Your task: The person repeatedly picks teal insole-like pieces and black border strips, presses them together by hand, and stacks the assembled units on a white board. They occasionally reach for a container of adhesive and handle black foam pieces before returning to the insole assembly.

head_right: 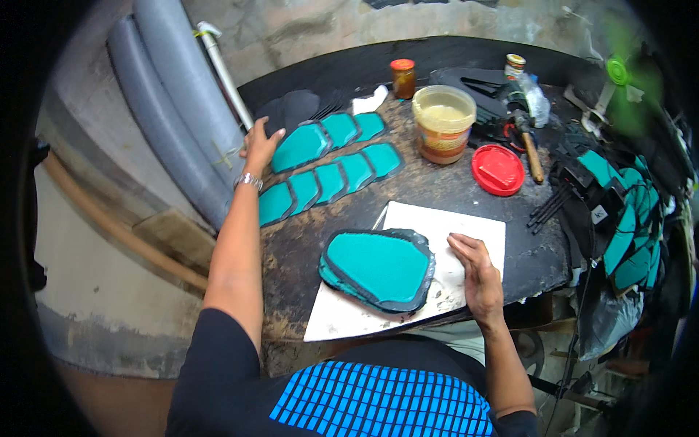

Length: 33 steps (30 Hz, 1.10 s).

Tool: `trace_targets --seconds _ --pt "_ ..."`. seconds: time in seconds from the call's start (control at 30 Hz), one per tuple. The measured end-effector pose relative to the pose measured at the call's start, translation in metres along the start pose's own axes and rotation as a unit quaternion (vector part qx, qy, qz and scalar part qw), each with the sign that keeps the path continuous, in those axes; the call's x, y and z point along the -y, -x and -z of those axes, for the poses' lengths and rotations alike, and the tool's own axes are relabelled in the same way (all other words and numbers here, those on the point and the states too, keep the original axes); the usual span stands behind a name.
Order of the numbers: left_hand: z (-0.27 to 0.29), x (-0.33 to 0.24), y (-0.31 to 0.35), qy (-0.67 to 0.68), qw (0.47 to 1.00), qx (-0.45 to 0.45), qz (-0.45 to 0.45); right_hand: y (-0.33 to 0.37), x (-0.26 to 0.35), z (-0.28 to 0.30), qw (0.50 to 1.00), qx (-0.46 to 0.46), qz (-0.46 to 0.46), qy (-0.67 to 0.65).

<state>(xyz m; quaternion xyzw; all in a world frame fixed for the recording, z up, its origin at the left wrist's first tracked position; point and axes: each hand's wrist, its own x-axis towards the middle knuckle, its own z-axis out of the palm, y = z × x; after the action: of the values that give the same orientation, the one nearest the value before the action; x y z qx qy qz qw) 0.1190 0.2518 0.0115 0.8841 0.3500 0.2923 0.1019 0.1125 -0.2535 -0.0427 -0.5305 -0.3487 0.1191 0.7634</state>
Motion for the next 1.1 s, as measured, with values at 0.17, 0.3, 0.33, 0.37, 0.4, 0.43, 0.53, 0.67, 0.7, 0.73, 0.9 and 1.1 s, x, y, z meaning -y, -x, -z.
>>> trace_targets --seconds 0.17,0.3,0.33,0.37,0.4,0.43,0.53,0.67,0.7,0.73,0.9,1.1 --pt "0.037 -0.064 0.091 0.336 0.902 0.203 -0.181 -0.122 0.027 0.033 0.906 -0.018 0.117 0.406" --pt "0.079 -0.103 0.188 0.228 0.907 0.267 -0.235 -0.267 0.015 0.046 0.761 -0.025 -0.014 0.648" --pt "0.083 -0.107 0.205 0.171 0.921 0.233 -0.260 -0.293 0.013 0.049 0.742 0.023 -0.130 0.657" --pt "0.084 -0.110 0.216 0.152 0.929 0.233 -0.244 -0.311 0.003 0.043 0.708 0.037 -0.189 0.679" --pt "0.083 -0.111 0.226 0.128 0.937 0.231 -0.231 -0.318 -0.004 0.038 0.663 0.069 -0.213 0.714" --pt "0.083 -0.110 0.235 0.100 0.942 0.236 -0.215 -0.326 -0.006 0.032 0.623 0.070 -0.243 0.740" --pt "0.076 -0.105 0.246 0.195 0.939 0.248 -0.139 -0.321 0.007 0.023 0.643 0.078 -0.191 0.738" --pt "0.067 -0.103 0.254 0.293 0.927 0.208 -0.109 -0.263 0.032 0.019 0.700 -0.065 -0.035 0.710" --pt "0.067 -0.102 0.255 0.306 0.923 0.212 -0.094 -0.239 0.035 0.019 0.688 -0.054 -0.032 0.723" --pt "0.066 -0.102 0.255 0.322 0.919 0.213 -0.080 -0.213 0.039 0.019 0.675 -0.043 -0.027 0.736" --pt "0.067 -0.096 0.256 0.366 0.904 0.217 -0.033 -0.058 0.049 -0.003 0.864 0.087 0.047 0.494" --pt "0.066 -0.096 0.260 0.374 0.906 0.195 -0.032 0.015 0.029 -0.031 0.853 0.148 0.037 0.499"
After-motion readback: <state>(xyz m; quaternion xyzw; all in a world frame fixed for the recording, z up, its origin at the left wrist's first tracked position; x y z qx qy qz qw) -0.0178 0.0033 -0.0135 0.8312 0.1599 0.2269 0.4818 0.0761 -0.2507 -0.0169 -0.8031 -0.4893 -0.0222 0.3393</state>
